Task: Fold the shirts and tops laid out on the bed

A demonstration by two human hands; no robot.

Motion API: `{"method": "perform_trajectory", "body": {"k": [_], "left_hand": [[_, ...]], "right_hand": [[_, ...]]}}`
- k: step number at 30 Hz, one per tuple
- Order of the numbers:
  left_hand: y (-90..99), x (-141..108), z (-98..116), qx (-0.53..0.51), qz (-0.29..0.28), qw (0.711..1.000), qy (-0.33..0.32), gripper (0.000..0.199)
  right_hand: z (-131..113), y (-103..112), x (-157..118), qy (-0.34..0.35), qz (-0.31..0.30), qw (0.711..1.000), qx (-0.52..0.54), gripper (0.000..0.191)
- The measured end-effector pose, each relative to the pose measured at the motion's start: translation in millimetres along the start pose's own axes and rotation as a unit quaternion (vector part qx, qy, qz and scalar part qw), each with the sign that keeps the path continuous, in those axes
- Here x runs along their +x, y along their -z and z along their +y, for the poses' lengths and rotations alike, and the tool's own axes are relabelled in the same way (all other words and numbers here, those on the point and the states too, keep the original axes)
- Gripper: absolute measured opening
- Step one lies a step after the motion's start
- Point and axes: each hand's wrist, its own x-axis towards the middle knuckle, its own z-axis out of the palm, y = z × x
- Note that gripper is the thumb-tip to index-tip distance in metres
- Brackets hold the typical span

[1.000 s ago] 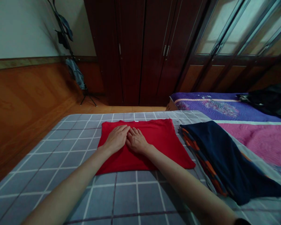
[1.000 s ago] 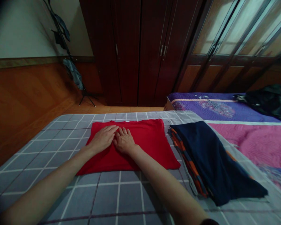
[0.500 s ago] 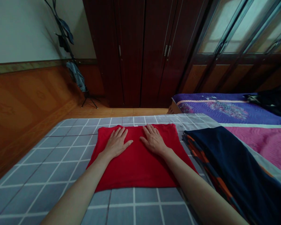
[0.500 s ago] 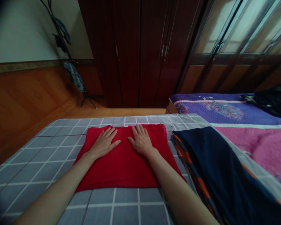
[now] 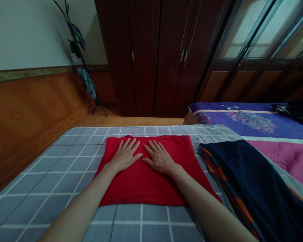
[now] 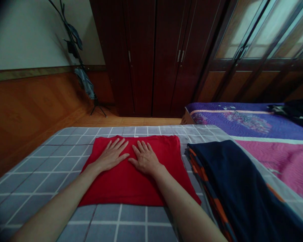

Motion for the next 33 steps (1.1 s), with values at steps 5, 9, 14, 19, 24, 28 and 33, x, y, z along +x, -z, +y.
{"method": "perform_trajectory", "body": {"k": [5,9,14,19,24,28,33], "left_hand": [[4.1,-4.3,-36.4,0.022,-0.011,0.996,0.087,0.072],[13.2,-6.9,-47.4,0.042,0.006,0.986,0.159,0.069],[20.2,-1.2,4.7,0.022,0.052,0.998,0.024,0.058],[10.6,2.7,34.4,-0.034,-0.014,0.998,-0.054,0.052],[4.7,3.4,20.2,-0.005,-0.026,1.000,-0.011,0.061],[3.2,6.3,6.7,0.018,-0.026,0.999,0.022,0.067],[0.4,9.1,-9.8,0.040,-0.008,0.998,0.057,0.073]], "right_hand": [[32.1,2.8,-1.2,-0.133,0.003,0.991,-0.030,0.078],[43.3,7.9,-1.7,-0.214,0.034,0.974,-0.063,0.078],[3.8,7.8,0.7,-0.087,0.039,0.995,-0.025,0.063],[-14.4,1.6,1.8,0.035,0.015,0.999,0.016,0.056],[-2.2,-1.1,6.9,-0.011,0.022,1.000,0.008,0.069],[7.7,-2.9,11.5,-0.060,0.008,0.998,0.002,0.077],[21.2,-2.0,12.5,-0.137,0.000,0.990,-0.019,0.084]]}}
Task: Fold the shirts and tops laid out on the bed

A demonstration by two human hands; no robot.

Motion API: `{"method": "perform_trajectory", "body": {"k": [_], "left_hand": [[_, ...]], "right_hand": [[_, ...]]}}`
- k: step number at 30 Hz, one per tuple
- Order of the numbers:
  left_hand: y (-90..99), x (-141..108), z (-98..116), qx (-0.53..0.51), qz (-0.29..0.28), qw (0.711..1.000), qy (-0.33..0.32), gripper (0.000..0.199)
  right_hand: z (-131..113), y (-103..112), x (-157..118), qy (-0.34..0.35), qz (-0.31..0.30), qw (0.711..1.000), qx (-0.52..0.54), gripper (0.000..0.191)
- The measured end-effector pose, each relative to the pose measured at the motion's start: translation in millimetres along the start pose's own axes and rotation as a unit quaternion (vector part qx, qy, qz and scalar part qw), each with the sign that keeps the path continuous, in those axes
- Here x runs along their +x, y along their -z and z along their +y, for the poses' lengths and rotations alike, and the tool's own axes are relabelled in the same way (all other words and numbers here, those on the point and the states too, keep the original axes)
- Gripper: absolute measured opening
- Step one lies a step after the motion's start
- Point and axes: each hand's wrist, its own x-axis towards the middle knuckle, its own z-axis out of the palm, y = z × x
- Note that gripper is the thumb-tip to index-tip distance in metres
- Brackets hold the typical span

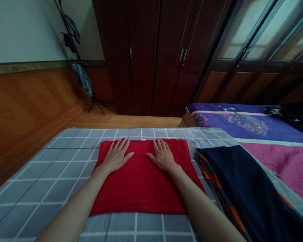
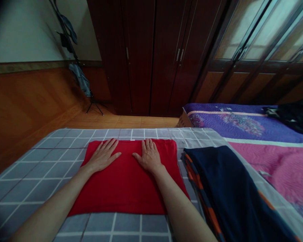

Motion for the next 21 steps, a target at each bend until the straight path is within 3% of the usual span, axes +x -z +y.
{"method": "perform_trajectory", "body": {"k": [9,14,21], "left_hand": [[2.4,0.3,-0.4,-0.002,-0.007,1.000,0.017,0.072],[3.2,0.3,-1.9,0.000,0.000,1.000,0.024,0.071],[-5.4,1.3,-18.8,0.034,0.005,0.993,0.116,0.075]], "right_hand": [[16.9,3.9,3.4,-0.115,0.021,0.993,-0.035,0.085],[31.2,9.9,1.5,-0.123,0.029,0.990,-0.065,0.077],[51.7,10.8,4.1,-0.194,0.024,0.977,-0.085,0.071]]}}
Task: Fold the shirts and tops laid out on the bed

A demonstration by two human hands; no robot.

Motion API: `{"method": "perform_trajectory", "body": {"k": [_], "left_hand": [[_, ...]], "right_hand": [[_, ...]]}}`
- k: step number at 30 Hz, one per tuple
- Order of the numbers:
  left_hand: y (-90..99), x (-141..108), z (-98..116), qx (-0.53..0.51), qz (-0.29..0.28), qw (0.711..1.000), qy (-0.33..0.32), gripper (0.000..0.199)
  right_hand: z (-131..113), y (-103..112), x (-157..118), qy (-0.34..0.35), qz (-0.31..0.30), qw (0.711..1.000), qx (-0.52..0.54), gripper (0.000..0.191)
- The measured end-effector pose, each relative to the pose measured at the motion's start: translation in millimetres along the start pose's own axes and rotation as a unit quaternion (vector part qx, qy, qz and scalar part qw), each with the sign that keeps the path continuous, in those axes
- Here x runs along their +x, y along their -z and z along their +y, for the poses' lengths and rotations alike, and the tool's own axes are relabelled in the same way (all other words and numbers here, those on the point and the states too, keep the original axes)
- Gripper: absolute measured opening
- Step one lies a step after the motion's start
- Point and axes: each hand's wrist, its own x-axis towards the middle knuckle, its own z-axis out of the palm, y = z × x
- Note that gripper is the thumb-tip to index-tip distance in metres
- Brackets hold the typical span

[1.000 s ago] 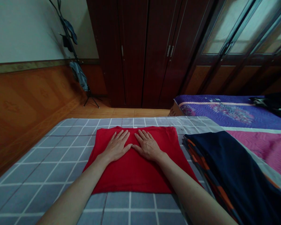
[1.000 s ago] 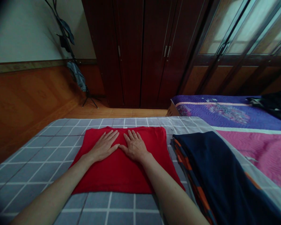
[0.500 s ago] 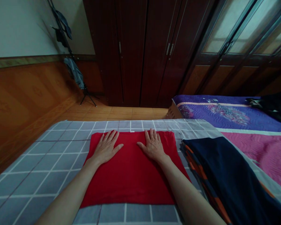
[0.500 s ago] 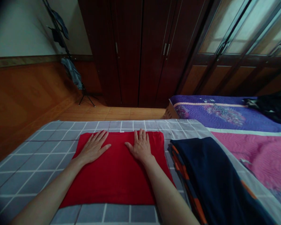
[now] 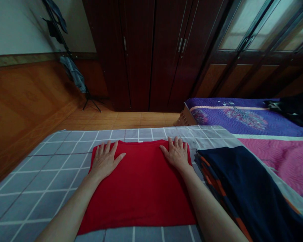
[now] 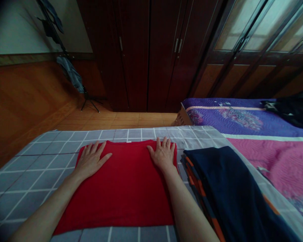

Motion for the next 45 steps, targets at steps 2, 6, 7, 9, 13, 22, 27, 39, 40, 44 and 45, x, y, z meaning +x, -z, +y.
{"method": "perform_trajectory", "body": {"k": [2,6,7,9,13,22,27,39,40,44,45], "left_hand": [[-1.8,2.2,-7.9,0.000,-0.010,1.000,0.016,0.074],[-4.1,7.7,-24.0,-0.011,-0.029,0.998,0.050,0.071],[-3.9,8.9,-26.7,-0.013,-0.029,0.998,0.052,0.070],[-0.6,9.8,-28.8,-0.017,-0.029,0.998,0.050,0.067],[23.3,-4.5,-13.6,-0.007,0.019,0.999,0.038,0.062],[75.7,-141.8,54.0,-0.159,0.059,0.937,-0.305,0.022],[63.0,-180.5,20.6,-0.169,0.061,0.939,-0.293,0.017],[67.4,-169.3,22.8,-0.090,-0.008,0.946,-0.313,0.016],[69.4,-169.3,21.9,-0.100,-0.013,0.943,-0.316,0.016],[73.6,-169.0,31.8,-0.138,-0.019,0.934,-0.330,0.017],[72.5,-167.6,37.9,-0.139,-0.010,0.931,-0.338,0.019]], "right_hand": [[0.9,-2.2,2.3,-0.019,0.003,1.000,0.005,0.071],[0.8,-5.5,3.1,-0.041,0.015,0.999,0.010,0.069],[0.8,-5.9,2.9,-0.039,0.021,0.999,0.010,0.068],[0.9,-5.6,2.4,-0.035,0.034,0.999,0.013,0.067],[-1.1,3.9,-2.4,-0.032,0.055,0.998,0.029,0.064],[-52.7,57.9,-142.2,0.320,-0.010,0.934,0.158,0.049],[-24.5,50.3,-207.8,0.374,-0.024,0.916,0.141,0.040],[-13.2,47.7,-201.3,0.341,0.002,0.930,0.137,0.020],[-12.7,48.6,-202.1,0.336,-0.001,0.931,0.141,0.019],[-20.9,57.3,-203.6,0.322,-0.018,0.931,0.170,0.017],[-25.8,59.0,-202.9,0.325,-0.020,0.928,0.179,0.020]]}}
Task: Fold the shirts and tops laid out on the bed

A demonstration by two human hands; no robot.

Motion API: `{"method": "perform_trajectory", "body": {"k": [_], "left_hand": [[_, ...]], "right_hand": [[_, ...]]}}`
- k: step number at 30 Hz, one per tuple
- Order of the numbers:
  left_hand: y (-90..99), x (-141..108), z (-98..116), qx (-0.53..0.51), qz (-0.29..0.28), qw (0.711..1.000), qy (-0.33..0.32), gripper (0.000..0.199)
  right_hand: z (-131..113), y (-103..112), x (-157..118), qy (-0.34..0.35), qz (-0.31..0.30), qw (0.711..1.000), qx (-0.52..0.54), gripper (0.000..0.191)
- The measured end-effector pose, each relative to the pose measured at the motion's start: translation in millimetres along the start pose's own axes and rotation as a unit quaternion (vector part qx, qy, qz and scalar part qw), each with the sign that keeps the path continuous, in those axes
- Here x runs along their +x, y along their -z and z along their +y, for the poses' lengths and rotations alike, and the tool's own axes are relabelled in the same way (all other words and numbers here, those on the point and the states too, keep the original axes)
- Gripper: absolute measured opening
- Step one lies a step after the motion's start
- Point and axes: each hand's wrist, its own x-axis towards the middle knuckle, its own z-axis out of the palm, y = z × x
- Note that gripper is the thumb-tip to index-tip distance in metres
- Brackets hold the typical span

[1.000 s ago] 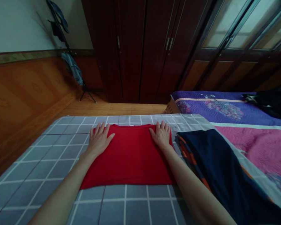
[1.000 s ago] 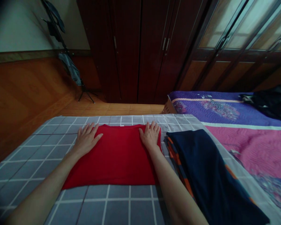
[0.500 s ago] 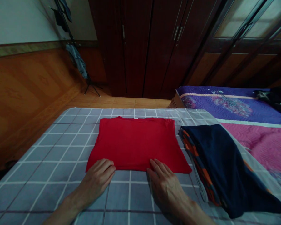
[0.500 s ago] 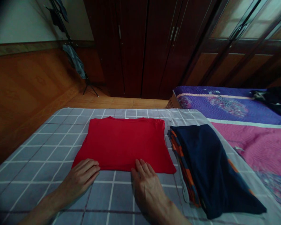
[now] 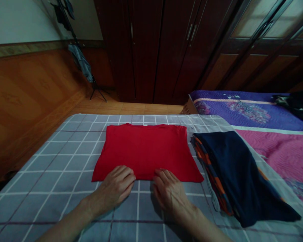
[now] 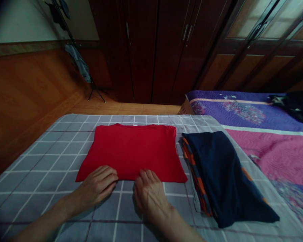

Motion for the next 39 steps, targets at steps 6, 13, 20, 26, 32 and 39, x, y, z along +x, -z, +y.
{"method": "perform_trajectory", "body": {"k": [6,13,20,26,32,39], "left_hand": [[-24.5,9.8,-5.0,0.080,-0.001,0.997,-0.007,0.074],[-26.4,-66.6,-62.9,0.155,0.030,0.982,0.100,0.076],[-15.9,-92.4,-68.9,0.141,0.076,0.985,0.061,0.043],[-21.1,-91.9,-72.7,0.131,0.043,0.986,0.088,0.051],[1.4,-68.8,-75.1,0.114,0.084,0.987,0.078,0.038],[38.8,-86.0,-50.8,0.031,0.078,0.996,0.035,0.034]], "right_hand": [[14.3,-10.9,4.4,0.040,-0.046,0.998,-0.016,0.073],[82.9,-11.3,-68.9,-0.120,0.046,0.984,-0.126,0.071],[91.7,7.4,-60.5,-0.258,0.097,0.956,-0.104,0.062],[96.7,37.3,-20.7,-0.390,-0.064,0.913,-0.103,0.045],[105.2,43.9,-7.1,-0.471,-0.023,0.867,0.164,0.027],[79.6,71.7,-52.8,-0.528,0.034,0.683,0.503,0.037]]}}
